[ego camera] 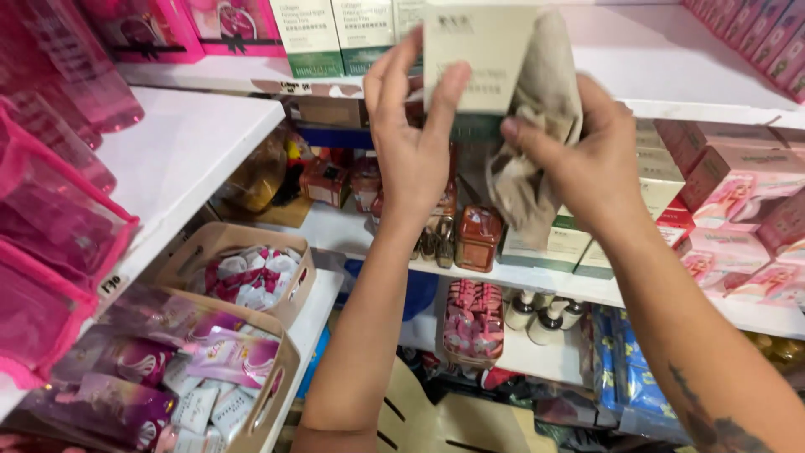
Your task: The person wipes the surfaces of small rectangular boxes with a cloth and places them back on a shelf. The person handles the boxes one at a time, wiping them thoroughly before arranging them in a row.
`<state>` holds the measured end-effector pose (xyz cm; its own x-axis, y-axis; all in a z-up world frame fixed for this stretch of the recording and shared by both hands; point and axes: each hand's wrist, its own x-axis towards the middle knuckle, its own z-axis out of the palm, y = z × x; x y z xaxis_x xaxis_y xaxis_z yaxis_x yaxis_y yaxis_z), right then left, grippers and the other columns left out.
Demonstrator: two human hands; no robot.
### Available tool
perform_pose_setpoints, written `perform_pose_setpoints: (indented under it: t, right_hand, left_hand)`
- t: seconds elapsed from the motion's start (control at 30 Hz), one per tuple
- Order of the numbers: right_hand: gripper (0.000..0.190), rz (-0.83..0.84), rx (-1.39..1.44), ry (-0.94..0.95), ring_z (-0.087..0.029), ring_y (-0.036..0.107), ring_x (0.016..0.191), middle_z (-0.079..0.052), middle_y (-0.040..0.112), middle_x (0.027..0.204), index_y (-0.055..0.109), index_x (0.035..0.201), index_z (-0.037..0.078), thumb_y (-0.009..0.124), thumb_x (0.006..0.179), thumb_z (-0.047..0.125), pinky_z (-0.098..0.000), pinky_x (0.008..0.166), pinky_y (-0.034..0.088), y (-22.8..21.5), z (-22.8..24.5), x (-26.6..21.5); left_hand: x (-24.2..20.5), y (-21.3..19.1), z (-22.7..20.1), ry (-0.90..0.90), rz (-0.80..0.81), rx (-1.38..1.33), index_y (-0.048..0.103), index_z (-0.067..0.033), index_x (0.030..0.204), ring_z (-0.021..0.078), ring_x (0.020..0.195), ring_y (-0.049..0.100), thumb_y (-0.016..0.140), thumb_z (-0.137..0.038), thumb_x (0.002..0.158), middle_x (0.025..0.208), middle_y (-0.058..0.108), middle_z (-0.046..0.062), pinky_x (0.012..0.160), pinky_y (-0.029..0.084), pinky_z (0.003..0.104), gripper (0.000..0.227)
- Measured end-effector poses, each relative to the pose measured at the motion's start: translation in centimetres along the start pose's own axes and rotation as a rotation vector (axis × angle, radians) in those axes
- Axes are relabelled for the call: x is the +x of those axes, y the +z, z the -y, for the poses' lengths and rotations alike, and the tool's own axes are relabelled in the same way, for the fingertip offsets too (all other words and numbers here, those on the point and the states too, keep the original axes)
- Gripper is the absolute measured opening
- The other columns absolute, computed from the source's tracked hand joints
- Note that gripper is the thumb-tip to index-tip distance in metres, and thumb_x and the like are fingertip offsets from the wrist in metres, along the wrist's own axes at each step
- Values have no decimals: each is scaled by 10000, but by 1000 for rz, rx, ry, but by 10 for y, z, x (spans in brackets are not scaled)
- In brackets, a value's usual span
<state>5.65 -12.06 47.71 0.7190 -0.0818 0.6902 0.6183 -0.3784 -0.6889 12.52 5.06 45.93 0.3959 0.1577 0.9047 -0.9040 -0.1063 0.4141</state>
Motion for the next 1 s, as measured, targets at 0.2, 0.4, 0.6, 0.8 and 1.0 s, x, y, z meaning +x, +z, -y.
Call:
perform_pose_setpoints:
  t: [0.2, 0.4, 0.6, 0.8, 1.0]
  right_hand:
    - [350, -50, -183, -344, -140, 696, 1049, -114, 755, 1171, 663, 1258, -39, 865, 999, 80, -313, 948, 582, 0, -11, 62]
    - [351, -241, -279, -266, -177, 778, 986, -118, 790, 1082, 657, 1167, -21, 858, 904, 94, -345, 858, 615, -1, -46, 99]
    - [336, -281, -462, -227, -245, 768, 856, -181, 776, 941, 688, 999, -33, 917, 846, 159, -383, 766, 581, 4, -68, 111]
    - [401, -337, -523, -193, -380, 750, 855, -239, 736, 888, 593, 930, -27, 920, 851, 190, -456, 727, 569, 21, -68, 115]
    - [467, -393, -618, -185, -488, 685, 850, -268, 716, 872, 522, 931, -11, 924, 810, 191, -516, 698, 535, 36, -75, 123]
  left_hand:
    - [41, 39, 22, -86, -118, 107, 573, -143, 1533, 219, 1123, 575, 732, -358, 1011, 1217, 497, 114, 1033, 513, 345, 587]
    - [52, 66, 74, 12, -30, 96, 523, -99, 1543, 209, 1126, 619, 666, -343, 1045, 1240, 645, 76, 1085, 490, 380, 572]
    - [41, 60, 95, 234, -48, 422, 649, -121, 1343, 273, 1286, 581, 715, -123, 970, 1373, 603, 83, 1144, 462, 409, 378]
    - [36, 42, 102, 186, -62, 377, 506, -90, 1523, 267, 1268, 522, 768, -76, 981, 1545, 369, 134, 1122, 469, 426, 602]
    - [39, 39, 117, 145, -74, 498, 479, -135, 1537, 302, 1311, 475, 787, -148, 937, 1548, 329, 146, 1124, 462, 463, 675]
